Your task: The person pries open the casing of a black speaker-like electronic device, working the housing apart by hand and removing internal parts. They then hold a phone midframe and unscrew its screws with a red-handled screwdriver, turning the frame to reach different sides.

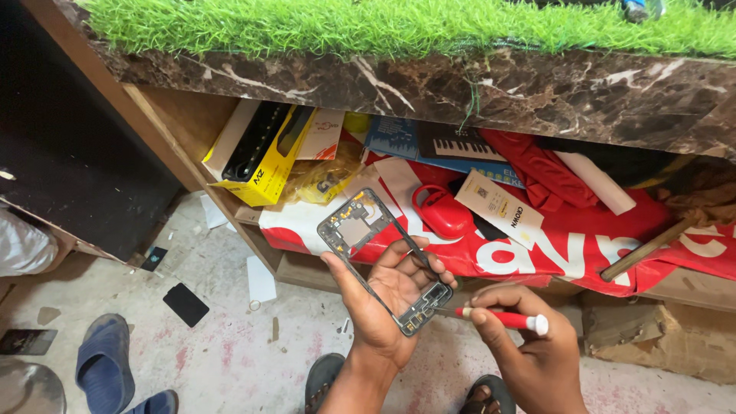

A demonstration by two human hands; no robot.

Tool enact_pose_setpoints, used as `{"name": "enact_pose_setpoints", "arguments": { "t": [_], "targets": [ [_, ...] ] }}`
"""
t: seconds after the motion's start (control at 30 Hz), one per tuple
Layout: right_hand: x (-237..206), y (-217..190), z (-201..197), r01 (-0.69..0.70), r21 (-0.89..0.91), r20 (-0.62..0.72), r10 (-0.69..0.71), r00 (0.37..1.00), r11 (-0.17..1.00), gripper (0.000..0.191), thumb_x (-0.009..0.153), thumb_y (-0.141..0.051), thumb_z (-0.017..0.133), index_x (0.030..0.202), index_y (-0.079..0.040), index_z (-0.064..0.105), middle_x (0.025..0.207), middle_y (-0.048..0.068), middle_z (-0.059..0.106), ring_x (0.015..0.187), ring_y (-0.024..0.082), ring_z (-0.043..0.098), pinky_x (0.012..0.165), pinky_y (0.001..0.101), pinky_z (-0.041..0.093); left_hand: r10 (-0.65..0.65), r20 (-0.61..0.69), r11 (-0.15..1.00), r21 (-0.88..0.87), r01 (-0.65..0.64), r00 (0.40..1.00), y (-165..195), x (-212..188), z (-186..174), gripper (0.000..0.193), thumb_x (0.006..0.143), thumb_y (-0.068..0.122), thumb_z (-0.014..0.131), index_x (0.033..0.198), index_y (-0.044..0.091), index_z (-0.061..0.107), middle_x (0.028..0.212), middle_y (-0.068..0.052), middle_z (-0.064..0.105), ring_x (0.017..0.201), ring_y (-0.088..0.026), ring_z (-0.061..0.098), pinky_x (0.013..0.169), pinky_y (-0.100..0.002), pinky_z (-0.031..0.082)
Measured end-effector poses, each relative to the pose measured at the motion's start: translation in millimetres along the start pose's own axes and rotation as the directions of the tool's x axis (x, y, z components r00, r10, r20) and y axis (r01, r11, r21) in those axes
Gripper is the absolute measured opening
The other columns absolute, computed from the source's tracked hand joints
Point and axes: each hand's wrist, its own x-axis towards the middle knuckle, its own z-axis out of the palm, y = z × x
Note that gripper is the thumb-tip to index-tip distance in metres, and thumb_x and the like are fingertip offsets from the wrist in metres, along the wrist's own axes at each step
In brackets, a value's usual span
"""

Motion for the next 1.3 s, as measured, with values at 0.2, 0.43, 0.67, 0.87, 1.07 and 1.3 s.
{"name": "enact_pose_setpoints", "arguments": {
  "t": [0.2, 0.43, 0.67, 0.87, 1.07, 1.3],
  "targets": [
    [2, -16, 3, 0.080, -0.082, 0.018, -0.078, 0.997, 0.993, 0.007, 0.086, -0.005, 0.074, 0.089, -0.001, 0.069, 0.087, 0.004, 0.074, 0.078, 0.010, 0.068, 0.072, 0.0250, 0.054, 0.010, -0.003, 1.000, 0.000, -0.010, 1.000, 2, 0, 1, 0.115, 0.079, 0.096, 0.016, 0.109, -0.004, 0.065, 0.086, -0.019, 0.066, 0.082, -0.031, 0.065, 0.083, -0.045, 0.055],
    [2, -18, 4, 0.146, -0.057, 0.052, -0.143, 0.988, 0.988, 0.005, 0.086, -0.002, 0.072, 0.087, 0.000, 0.067, 0.086, 0.006, 0.074, 0.079, 0.012, 0.071, 0.072, 0.0261, 0.056, 0.017, -0.003, 1.000, 0.010, -0.017, 1.000, 3, 1, -1, 0.116, 0.079, 0.096, 0.016, 0.110, -0.004, 0.065, 0.086, -0.019, 0.066, 0.082, -0.031, 0.066, 0.084, -0.045, 0.055],
    [1, -22, 5, 0.140, -0.133, 0.009, -0.140, 0.990, 0.981, 0.004, 0.084, -0.001, 0.073, 0.085, 0.000, 0.069, 0.085, 0.006, 0.074, 0.077, 0.013, 0.070, 0.071, 0.0263, 0.055, 0.033, 0.038, 0.998, 0.056, -0.036, 0.999, 3, -1, -3, 0.116, 0.080, 0.095, 0.015, 0.112, -0.005, 0.065, 0.088, -0.019, 0.067, 0.084, -0.031, 0.067, 0.085, -0.043, 0.055],
    [2, -22, 4, 0.193, -0.128, 0.048, -0.188, 0.981, 0.973, 0.005, 0.084, -0.001, 0.072, 0.086, 0.001, 0.068, 0.085, 0.007, 0.073, 0.079, 0.013, 0.070, 0.072, 0.0267, 0.055, 0.058, 0.073, 0.991, 0.113, -0.066, 0.996, 1, -1, -6, 0.115, 0.082, 0.094, 0.014, 0.113, -0.005, 0.064, 0.090, -0.019, 0.068, 0.084, -0.030, 0.067, 0.086, -0.042, 0.054],
    [3, -22, 6, 0.225, -0.104, 0.068, -0.218, 0.974, 0.969, 0.005, 0.085, 0.000, 0.072, 0.087, 0.000, 0.067, 0.086, 0.007, 0.074, 0.079, 0.014, 0.072, 0.072, 0.0265, 0.056, 0.116, 0.109, 0.979, 0.158, -0.133, 0.987, -5, 0, -12, 0.111, 0.084, 0.091, 0.015, 0.114, -0.005, 0.062, 0.093, -0.019, 0.069, 0.088, -0.030, 0.068, 0.088, -0.041, 0.054],
    [1, -25, 10, 0.251, -0.212, 0.072, -0.241, 0.968, 0.945, 0.010, 0.081, -0.003, 0.076, 0.087, -0.001, 0.068, 0.086, 0.008, 0.074, 0.079, 0.016, 0.069, 0.069, 0.0267, 0.056, 0.182, 0.112, 0.960, 0.196, -0.201, 0.977, -9, 3, -15, 0.112, 0.084, 0.090, 0.016, 0.117, -0.007, 0.062, 0.096, -0.018, 0.069, 0.090, -0.027, 0.068, 0.090, -0.040, 0.054]
  ]
}}
